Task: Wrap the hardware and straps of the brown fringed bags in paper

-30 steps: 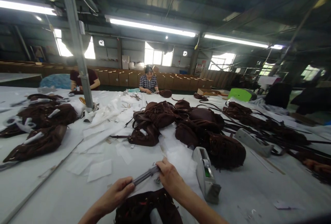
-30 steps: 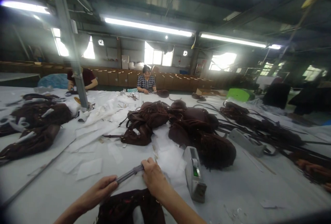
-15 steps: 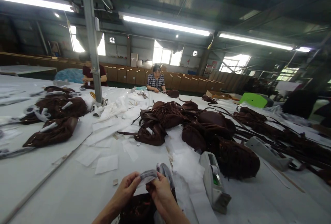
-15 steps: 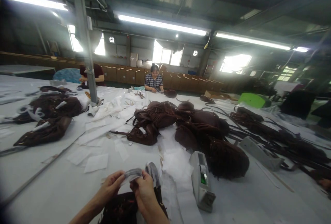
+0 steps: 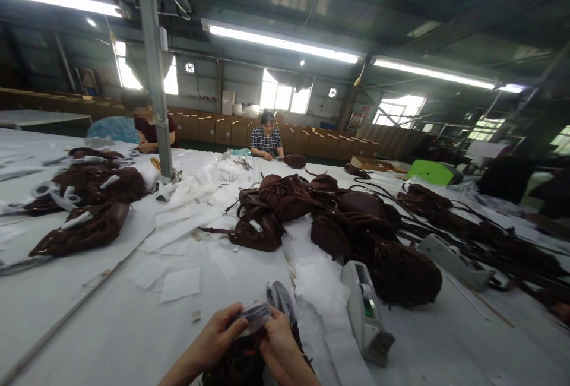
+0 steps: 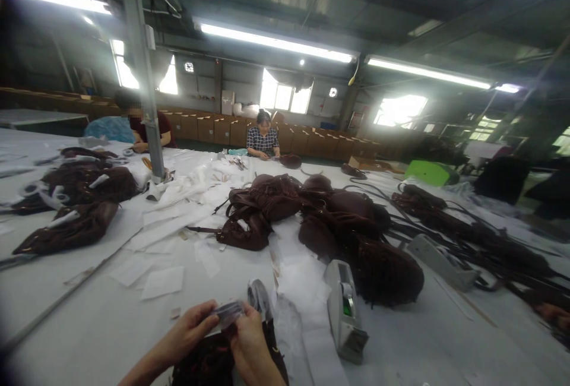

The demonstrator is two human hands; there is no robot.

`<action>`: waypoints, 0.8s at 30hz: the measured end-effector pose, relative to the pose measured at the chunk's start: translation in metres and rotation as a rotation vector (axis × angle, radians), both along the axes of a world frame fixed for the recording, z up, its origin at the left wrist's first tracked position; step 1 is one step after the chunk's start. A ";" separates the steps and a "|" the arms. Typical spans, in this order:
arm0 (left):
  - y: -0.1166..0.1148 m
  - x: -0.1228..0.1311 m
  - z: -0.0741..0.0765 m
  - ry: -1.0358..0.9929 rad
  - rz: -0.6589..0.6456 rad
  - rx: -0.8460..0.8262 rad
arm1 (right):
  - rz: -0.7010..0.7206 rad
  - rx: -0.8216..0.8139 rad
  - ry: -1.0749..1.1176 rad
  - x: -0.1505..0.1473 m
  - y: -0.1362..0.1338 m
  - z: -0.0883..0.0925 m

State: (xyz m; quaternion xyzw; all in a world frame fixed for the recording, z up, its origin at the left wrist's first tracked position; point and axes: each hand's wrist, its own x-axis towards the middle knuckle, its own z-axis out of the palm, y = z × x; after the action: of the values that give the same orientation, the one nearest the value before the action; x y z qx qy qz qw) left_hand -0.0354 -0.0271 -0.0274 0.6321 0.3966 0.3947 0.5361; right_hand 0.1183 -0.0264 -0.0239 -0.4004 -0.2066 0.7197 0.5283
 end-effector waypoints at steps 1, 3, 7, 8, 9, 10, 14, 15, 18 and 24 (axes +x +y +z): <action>-0.001 0.001 0.001 -0.031 -0.001 -0.011 | 0.027 -0.010 -0.022 0.000 -0.002 -0.002; -0.004 0.005 0.001 -0.119 0.018 -0.076 | 0.072 -0.022 -0.054 -0.001 -0.006 -0.005; -0.009 0.016 -0.005 -0.409 0.112 -0.295 | 0.153 -0.025 -0.021 -0.004 -0.009 -0.001; -0.009 0.019 -0.007 -0.474 0.135 -0.340 | 0.164 -0.035 0.010 -0.006 -0.009 0.001; -0.009 0.021 -0.009 -0.519 0.152 -0.374 | 0.160 -0.046 0.042 -0.007 -0.009 0.003; -0.009 0.022 -0.011 -0.541 0.162 -0.398 | 0.145 -0.054 0.073 -0.009 -0.009 0.004; -0.007 0.023 -0.011 -0.525 0.145 -0.384 | 0.075 -0.086 0.149 -0.011 -0.010 0.002; -0.008 0.022 -0.010 -0.521 0.122 -0.364 | 0.074 -0.102 0.158 -0.010 -0.010 0.001; -0.009 0.021 -0.005 -0.483 0.030 -0.335 | 0.086 -0.110 0.158 -0.004 -0.014 0.002; -0.017 0.018 0.001 -0.362 0.087 -0.301 | 0.116 0.011 0.114 0.002 -0.023 0.018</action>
State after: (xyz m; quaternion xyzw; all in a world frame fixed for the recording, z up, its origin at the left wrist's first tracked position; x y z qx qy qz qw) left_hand -0.0171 -0.0443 -0.0267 0.4464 0.3751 0.4606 0.6692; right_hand 0.1198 -0.0497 -0.0056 -0.3432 -0.2027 0.7697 0.4986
